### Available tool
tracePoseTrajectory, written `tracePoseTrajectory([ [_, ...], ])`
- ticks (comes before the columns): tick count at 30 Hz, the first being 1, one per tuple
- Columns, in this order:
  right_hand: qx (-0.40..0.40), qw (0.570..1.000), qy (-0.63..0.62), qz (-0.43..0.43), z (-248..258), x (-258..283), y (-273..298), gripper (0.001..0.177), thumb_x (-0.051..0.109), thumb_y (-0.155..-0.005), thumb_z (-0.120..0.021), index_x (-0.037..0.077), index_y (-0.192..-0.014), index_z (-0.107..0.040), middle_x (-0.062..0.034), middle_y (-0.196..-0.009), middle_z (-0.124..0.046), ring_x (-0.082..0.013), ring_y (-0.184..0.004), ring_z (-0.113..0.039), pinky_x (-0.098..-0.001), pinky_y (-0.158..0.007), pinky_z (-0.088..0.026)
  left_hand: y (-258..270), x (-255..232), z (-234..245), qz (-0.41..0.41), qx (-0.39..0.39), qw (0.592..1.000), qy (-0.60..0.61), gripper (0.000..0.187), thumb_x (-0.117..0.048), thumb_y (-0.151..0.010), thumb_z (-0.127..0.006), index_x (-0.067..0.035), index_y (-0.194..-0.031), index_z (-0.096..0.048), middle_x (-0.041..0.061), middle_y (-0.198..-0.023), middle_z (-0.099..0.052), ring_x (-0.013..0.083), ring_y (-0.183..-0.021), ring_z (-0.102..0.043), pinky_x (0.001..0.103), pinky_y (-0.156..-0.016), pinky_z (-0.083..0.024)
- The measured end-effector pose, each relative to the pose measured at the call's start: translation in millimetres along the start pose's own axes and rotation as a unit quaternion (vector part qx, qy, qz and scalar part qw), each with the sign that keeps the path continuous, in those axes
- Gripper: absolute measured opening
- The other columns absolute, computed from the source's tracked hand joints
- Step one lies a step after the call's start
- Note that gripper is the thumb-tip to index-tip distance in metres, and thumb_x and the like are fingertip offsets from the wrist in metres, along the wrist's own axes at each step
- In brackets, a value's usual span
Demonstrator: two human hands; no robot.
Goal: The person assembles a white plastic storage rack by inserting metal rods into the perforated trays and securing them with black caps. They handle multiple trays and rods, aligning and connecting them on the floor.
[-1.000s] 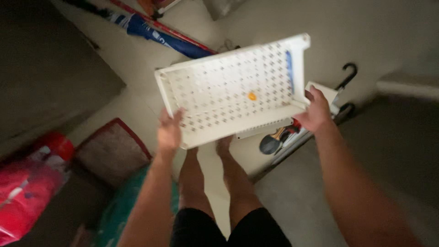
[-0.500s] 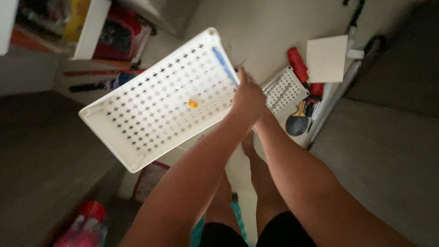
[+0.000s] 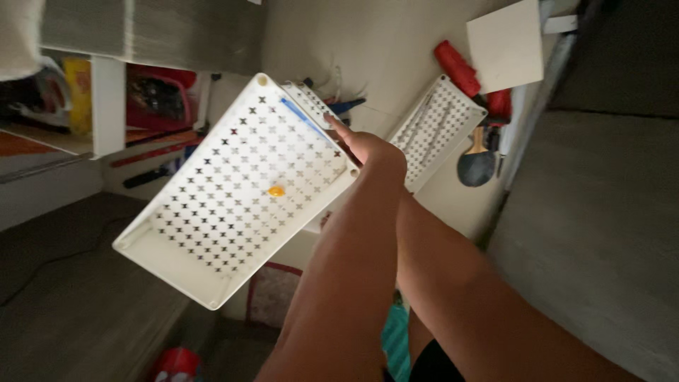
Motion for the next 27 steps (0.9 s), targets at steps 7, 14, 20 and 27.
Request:
tracePoseTrajectory([
  [7,-0.065,0.997,-0.029,-0.005,-8,-22,21,0.077,0.068,-0.084,-0.065,0.006,-0.129,-0.071,-0.0161,-0.136,-0.066,-0.0325,-0.125,-0.061,-0.0412,-0.109,-0.044,7,-8,-2,-0.017,-0.021,1.000,0.007,0.044,-0.034,-0.097,-0.064,-0.007,-0.132,-0.067,0.020,-0.137,-0.060,0.0439,-0.132,-0.052,0.071,-0.117,-0.019],
  [14,-0.035,0.992,0.061,0.106,-9,-23,28,0.050,0.044,-0.100,-0.043,0.014,-0.132,-0.068,-0.0154,-0.123,-0.072,-0.0263,-0.111,-0.070,-0.0417,-0.102,-0.050,24,-2,-26,-0.014,-0.030,0.999,0.037,0.041,-0.034,-0.100,-0.061,-0.007,-0.130,-0.068,0.019,-0.133,-0.063,0.0410,-0.129,-0.056,0.069,-0.120,-0.019],
  [20,-0.070,0.981,0.168,0.066,-3,-59,31,0.044,0.040,-0.106,-0.037,0.013,-0.124,-0.066,-0.0146,-0.119,-0.070,-0.0272,-0.109,-0.067,-0.0460,-0.104,-0.047,45,-27,-44,-0.031,-0.057,0.995,0.071,0.038,-0.033,-0.102,-0.058,-0.008,-0.129,-0.069,0.018,-0.129,-0.066,0.0386,-0.127,-0.059,0.067,-0.124,-0.019],
  [27,-0.155,0.958,0.229,0.079,5,-148,-60,0.042,0.034,-0.110,-0.034,0.007,-0.110,-0.067,-0.0180,-0.108,-0.070,-0.0308,-0.101,-0.068,-0.0493,-0.103,-0.047,82,18,14,-0.066,-0.385,0.920,0.006,0.036,-0.029,-0.088,-0.063,-0.006,-0.114,-0.073,0.019,-0.124,-0.067,0.0355,-0.116,-0.063,0.059,-0.096,-0.043],
])
Point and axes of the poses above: each hand's wrist, its own y-axis away from the middle knuckle, its own z-axis out of the back of the hand, x = y × z, the point moved 6 cm from there along -y, towards the middle knuckle
